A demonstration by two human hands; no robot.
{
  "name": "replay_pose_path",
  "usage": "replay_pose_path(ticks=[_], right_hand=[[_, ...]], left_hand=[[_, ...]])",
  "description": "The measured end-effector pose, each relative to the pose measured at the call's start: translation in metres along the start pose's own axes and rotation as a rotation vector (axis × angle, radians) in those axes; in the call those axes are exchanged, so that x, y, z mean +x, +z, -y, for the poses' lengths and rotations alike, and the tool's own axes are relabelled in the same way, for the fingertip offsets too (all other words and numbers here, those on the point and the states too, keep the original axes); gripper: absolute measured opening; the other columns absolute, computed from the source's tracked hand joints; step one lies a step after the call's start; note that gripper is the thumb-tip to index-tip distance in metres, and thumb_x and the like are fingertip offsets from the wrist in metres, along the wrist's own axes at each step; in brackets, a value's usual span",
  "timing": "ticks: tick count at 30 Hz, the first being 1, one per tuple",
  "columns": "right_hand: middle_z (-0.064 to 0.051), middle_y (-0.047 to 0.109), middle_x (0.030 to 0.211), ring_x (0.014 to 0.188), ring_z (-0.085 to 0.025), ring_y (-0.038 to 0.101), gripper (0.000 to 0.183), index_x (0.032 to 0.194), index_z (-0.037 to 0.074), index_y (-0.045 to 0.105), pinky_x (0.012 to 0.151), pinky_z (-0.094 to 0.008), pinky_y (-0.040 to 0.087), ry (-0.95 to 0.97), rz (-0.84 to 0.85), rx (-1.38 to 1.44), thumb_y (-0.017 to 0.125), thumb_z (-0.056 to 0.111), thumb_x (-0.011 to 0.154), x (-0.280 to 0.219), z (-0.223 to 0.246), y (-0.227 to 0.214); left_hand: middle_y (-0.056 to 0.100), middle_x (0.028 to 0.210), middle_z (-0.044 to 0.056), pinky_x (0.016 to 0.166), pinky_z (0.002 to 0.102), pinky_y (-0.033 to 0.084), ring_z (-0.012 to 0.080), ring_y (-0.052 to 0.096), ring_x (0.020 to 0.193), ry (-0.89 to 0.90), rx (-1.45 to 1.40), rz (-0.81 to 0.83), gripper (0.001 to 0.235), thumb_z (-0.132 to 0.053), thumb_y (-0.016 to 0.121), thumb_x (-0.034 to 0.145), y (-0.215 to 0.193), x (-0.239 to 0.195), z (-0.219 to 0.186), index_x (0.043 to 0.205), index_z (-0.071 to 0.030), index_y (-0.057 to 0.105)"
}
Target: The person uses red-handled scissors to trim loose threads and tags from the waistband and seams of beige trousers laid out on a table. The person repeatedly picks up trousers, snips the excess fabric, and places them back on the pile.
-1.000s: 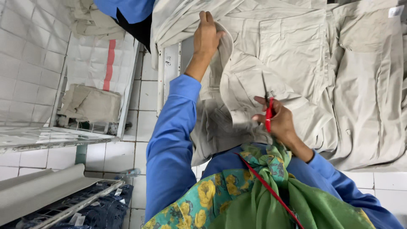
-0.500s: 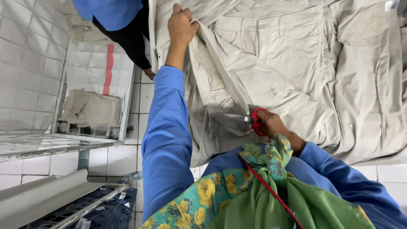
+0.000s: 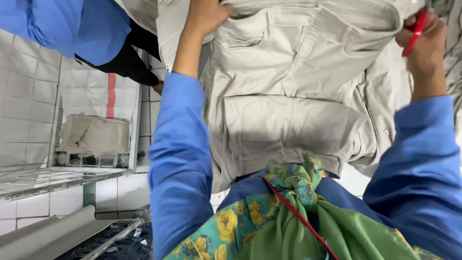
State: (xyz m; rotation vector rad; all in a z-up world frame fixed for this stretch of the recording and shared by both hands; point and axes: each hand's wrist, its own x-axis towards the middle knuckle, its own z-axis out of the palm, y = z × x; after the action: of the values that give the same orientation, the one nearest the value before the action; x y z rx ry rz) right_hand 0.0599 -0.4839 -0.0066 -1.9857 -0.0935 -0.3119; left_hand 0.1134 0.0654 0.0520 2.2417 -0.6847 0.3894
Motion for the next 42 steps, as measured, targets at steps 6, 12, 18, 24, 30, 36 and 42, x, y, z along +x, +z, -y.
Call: replay_pose_path(ticks=[6, 12, 18, 24, 30, 36, 42], right_hand=[[-0.014, 0.072, 0.109, 0.108, -0.024, 0.071, 0.023, 0.087, 0.008, 0.052, 0.099, -0.037, 0.056, 0.419, 0.509, 0.155, 0.075, 0.004, 0.088, -0.145, -0.056, -0.071], [-0.016, 0.076, 0.102, 0.101, -0.021, 0.071, 0.017, 0.094, 0.002, 0.065, 0.091, -0.034, 0.057, 0.556, 0.573, 0.196, 0.076, -0.007, 0.084, -0.15, -0.056, -0.016], [-0.013, 0.069, 0.097, 0.08, -0.012, 0.063, 0.023, 0.097, 0.005, 0.061, 0.07, -0.022, 0.049, 0.401, 0.323, 0.381, 0.079, 0.003, 0.083, -0.076, -0.024, 0.105], [-0.017, 0.071, 0.097, 0.069, -0.014, 0.069, 0.03, 0.099, 0.001, 0.061, 0.052, -0.016, 0.05, 0.371, 0.254, 0.437, 0.084, 0.007, 0.081, -0.034, -0.021, 0.164], [-0.025, 0.072, 0.105, 0.081, -0.02, 0.073, 0.027, 0.099, -0.002, 0.061, 0.067, -0.023, 0.054, 0.228, 0.188, 0.498, 0.082, -0.001, 0.083, -0.007, -0.024, 0.226], [-0.018, 0.072, 0.096, 0.081, -0.015, 0.068, 0.028, 0.096, -0.002, 0.06, 0.073, -0.024, 0.054, 0.101, 0.084, 0.53, 0.085, 0.0, 0.083, -0.029, 0.051, 0.259], [-0.014, 0.065, 0.079, 0.068, -0.015, 0.061, 0.026, 0.091, -0.001, 0.06, 0.065, -0.025, 0.053, -0.016, 0.035, 0.34, 0.085, -0.002, 0.083, -0.067, 0.057, 0.239]], left_hand=[[0.07, 0.085, -0.001, 0.063, 0.029, 0.048, 0.0129, 0.063, 0.07, -0.081, -0.354, 0.963, 0.013, -0.011, 0.07, 0.087, 0.048, -0.192, -0.071, 0.095, -0.014, 0.078], [0.071, 0.119, 0.007, 0.086, 0.033, 0.05, 0.0232, 0.068, 0.105, -0.238, -0.309, 0.884, 0.042, -0.021, 0.065, 0.094, 0.091, -0.156, -0.029, 0.136, -0.014, 0.06], [0.052, 0.14, 0.01, 0.103, 0.053, 0.047, 0.0346, 0.052, 0.128, -0.132, 0.17, 0.066, 0.066, 0.01, 0.054, 0.083, 0.228, -0.017, 0.139, 0.144, -0.012, 0.051], [0.052, 0.115, -0.004, 0.11, 0.061, 0.028, 0.0216, 0.048, 0.119, -0.255, 0.397, 0.119, 0.038, -0.019, 0.078, 0.082, 0.231, 0.029, 0.16, 0.115, -0.023, 0.059], [0.069, 0.092, 0.0, 0.093, 0.037, 0.052, 0.0231, 0.07, 0.094, -0.086, -0.202, -0.077, 0.022, -0.012, 0.079, 0.078, 0.191, 0.007, 0.115, 0.098, -0.023, 0.079], [0.069, 0.085, 0.006, 0.072, 0.033, 0.056, 0.0211, 0.068, 0.074, -0.026, -0.547, -0.262, 0.026, -0.005, 0.079, 0.082, 0.139, -0.018, -0.026, 0.104, -0.019, 0.082], [0.066, 0.076, -0.003, 0.064, 0.026, 0.056, 0.0174, 0.066, 0.062, 0.021, -0.387, -0.438, 0.03, -0.005, 0.078, 0.078, 0.153, -0.039, -0.067, 0.101, -0.023, 0.081]])
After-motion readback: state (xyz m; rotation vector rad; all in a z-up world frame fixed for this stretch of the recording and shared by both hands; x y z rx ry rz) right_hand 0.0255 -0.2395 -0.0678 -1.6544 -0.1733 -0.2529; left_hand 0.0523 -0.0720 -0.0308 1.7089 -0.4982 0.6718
